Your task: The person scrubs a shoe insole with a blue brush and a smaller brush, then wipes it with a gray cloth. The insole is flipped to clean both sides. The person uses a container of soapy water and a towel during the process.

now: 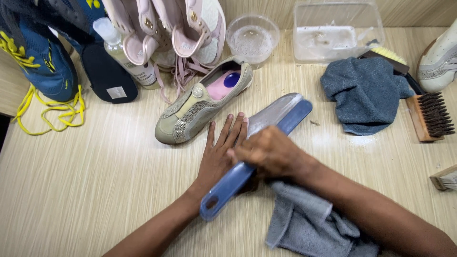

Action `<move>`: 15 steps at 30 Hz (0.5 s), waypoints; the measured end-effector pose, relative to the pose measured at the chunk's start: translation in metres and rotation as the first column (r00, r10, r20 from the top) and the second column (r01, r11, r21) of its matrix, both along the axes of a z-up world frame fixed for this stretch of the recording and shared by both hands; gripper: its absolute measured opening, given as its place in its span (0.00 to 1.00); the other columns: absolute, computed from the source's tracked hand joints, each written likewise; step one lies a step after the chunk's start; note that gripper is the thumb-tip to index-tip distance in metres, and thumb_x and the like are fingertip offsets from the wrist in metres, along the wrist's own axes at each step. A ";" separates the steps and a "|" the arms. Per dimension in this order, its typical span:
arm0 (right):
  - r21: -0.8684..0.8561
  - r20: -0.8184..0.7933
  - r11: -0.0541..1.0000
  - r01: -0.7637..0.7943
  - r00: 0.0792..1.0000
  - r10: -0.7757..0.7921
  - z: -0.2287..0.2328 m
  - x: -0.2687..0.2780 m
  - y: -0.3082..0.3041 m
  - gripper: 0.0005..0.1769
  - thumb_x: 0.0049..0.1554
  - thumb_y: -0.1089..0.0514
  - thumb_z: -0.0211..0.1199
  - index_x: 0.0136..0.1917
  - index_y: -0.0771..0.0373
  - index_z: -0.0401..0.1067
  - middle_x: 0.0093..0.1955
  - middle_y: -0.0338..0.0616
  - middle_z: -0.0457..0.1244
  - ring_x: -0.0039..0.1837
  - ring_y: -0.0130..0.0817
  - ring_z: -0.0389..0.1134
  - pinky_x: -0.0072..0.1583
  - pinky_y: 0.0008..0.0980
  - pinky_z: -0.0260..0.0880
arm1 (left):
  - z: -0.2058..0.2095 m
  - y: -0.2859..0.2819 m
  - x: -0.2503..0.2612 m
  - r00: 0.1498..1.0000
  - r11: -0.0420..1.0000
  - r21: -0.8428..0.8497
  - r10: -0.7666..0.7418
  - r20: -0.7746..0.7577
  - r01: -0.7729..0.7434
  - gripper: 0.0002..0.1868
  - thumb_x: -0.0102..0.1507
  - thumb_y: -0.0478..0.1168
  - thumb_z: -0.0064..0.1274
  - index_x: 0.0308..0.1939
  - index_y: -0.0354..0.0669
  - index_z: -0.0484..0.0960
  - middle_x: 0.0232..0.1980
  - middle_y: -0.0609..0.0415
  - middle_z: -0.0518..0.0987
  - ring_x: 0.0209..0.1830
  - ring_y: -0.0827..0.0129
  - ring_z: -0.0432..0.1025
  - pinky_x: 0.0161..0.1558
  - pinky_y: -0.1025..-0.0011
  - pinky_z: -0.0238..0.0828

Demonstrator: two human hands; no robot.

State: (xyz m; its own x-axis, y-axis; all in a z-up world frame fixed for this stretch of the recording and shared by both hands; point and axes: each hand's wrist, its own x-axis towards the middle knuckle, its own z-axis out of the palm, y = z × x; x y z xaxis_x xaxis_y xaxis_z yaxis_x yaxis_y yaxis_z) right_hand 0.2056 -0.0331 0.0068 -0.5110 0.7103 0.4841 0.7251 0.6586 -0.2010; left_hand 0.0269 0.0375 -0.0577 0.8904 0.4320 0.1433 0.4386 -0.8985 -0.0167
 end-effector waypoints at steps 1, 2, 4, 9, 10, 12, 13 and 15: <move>0.012 0.009 1.000 0.006 1.000 -0.006 0.006 -0.002 -0.005 0.12 0.61 0.49 0.57 0.37 0.54 0.69 0.26 0.34 0.61 0.28 0.35 0.67 0.32 0.37 0.72 | 0.015 -0.002 0.001 1.000 1.000 0.012 -0.006 0.009 0.006 0.39 0.67 0.48 0.27 0.84 0.47 0.46 0.88 0.52 0.44 0.87 0.58 0.40 0.80 0.45 0.30; 0.007 0.036 1.000 -0.019 0.999 0.019 0.011 -0.005 -0.010 0.11 0.61 0.50 0.57 0.38 0.54 0.68 0.26 0.34 0.60 0.28 0.33 0.66 0.33 0.34 0.71 | 0.029 -0.004 0.001 0.999 0.999 -0.019 -0.027 0.027 0.027 0.40 0.66 0.47 0.33 0.83 0.45 0.48 0.87 0.49 0.47 0.86 0.55 0.41 0.79 0.44 0.30; -0.009 0.049 0.998 -0.067 0.997 0.068 0.019 0.009 -0.005 0.10 0.61 0.52 0.56 0.38 0.54 0.67 0.26 0.33 0.59 0.27 0.30 0.64 0.33 0.31 0.70 | 0.052 -0.011 -0.003 0.999 0.998 -0.061 -0.024 0.033 0.026 0.42 0.64 0.47 0.39 0.82 0.42 0.49 0.86 0.46 0.49 0.85 0.52 0.43 0.79 0.43 0.30; 0.007 -0.023 0.999 -0.052 0.998 0.052 0.021 -0.021 -0.006 0.09 0.55 0.54 0.62 0.34 0.52 0.68 0.23 0.32 0.60 0.24 0.30 0.62 0.29 0.28 0.66 | 0.028 -0.007 -0.001 0.995 0.990 -0.135 -0.037 0.092 0.049 0.41 0.66 0.50 0.42 0.81 0.37 0.54 0.85 0.42 0.53 0.84 0.47 0.47 0.77 0.39 0.34; 0.019 -0.013 0.999 -0.043 0.999 0.044 0.019 -0.013 -0.005 0.09 0.55 0.54 0.62 0.34 0.52 0.68 0.23 0.32 0.60 0.24 0.30 0.62 0.29 0.28 0.66 | 0.032 -0.004 0.002 0.994 0.991 -0.123 -0.047 0.100 0.059 0.41 0.66 0.50 0.42 0.81 0.37 0.54 0.85 0.42 0.53 0.84 0.47 0.47 0.77 0.39 0.34; 0.034 -0.014 0.996 -0.087 0.996 0.088 0.010 -0.007 -0.007 0.12 0.57 0.54 0.61 0.33 0.54 0.67 0.23 0.32 0.58 0.25 0.33 0.61 0.29 0.32 0.66 | 0.035 -0.008 -0.003 0.992 0.991 -0.121 -0.050 0.113 0.064 0.42 0.62 0.44 0.39 0.81 0.37 0.53 0.84 0.43 0.54 0.84 0.47 0.48 0.77 0.38 0.35; 0.022 -0.024 0.996 -0.090 0.996 0.090 0.014 0.013 0.003 0.12 0.57 0.54 0.61 0.33 0.54 0.67 0.23 0.32 0.58 0.25 0.33 0.61 0.29 0.32 0.66 | 0.042 -0.012 -0.002 0.993 0.989 -0.135 -0.046 0.105 0.060 0.42 0.62 0.44 0.39 0.81 0.37 0.53 0.84 0.43 0.54 0.84 0.47 0.48 0.77 0.38 0.35; 0.053 -0.079 0.992 0.118 0.990 -0.113 0.022 0.054 0.025 0.14 0.53 0.55 0.70 0.32 0.57 0.67 0.23 0.35 0.56 0.24 0.34 0.59 0.31 0.31 0.66 | 0.056 -0.018 0.002 0.971 0.985 -0.169 0.008 0.238 0.033 0.43 0.66 0.60 0.45 0.79 0.39 0.60 0.81 0.44 0.61 0.81 0.45 0.53 0.76 0.36 0.38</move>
